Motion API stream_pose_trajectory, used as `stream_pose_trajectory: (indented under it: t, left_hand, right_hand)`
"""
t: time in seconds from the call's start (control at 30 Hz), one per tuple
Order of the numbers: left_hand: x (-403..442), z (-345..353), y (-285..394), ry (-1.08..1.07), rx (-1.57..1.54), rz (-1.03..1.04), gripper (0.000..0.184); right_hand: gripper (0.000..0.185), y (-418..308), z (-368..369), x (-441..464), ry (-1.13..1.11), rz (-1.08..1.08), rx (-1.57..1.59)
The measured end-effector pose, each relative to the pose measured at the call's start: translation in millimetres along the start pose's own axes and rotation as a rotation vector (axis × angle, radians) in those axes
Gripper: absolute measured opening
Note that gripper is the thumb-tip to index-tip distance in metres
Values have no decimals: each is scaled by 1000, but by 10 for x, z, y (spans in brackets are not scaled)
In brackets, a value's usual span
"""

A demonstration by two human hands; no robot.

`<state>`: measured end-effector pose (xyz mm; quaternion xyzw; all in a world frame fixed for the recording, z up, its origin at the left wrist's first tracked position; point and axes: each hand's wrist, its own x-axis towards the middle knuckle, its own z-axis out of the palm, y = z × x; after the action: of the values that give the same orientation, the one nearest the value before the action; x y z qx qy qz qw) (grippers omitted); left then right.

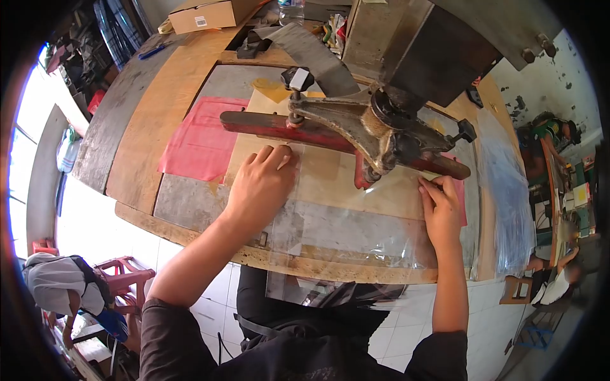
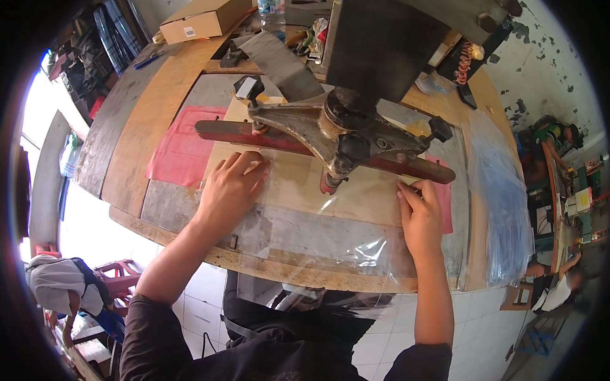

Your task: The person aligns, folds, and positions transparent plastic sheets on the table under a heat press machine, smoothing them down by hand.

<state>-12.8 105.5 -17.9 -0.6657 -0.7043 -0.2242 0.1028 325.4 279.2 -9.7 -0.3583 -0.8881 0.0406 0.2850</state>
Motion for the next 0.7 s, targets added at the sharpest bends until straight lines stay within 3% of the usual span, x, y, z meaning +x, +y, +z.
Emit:
stream_pose_trajectory:
  t: [0.33,0.7]
  left_hand:
    - [-2,20,11,30,-8,-7,24]
    - [5,1,15,-6,18,-20,23]
  right_hand:
    - [25,-10,16,-14,-30,92,55]
    - [25,-22,-20,3,-18,39,-8]
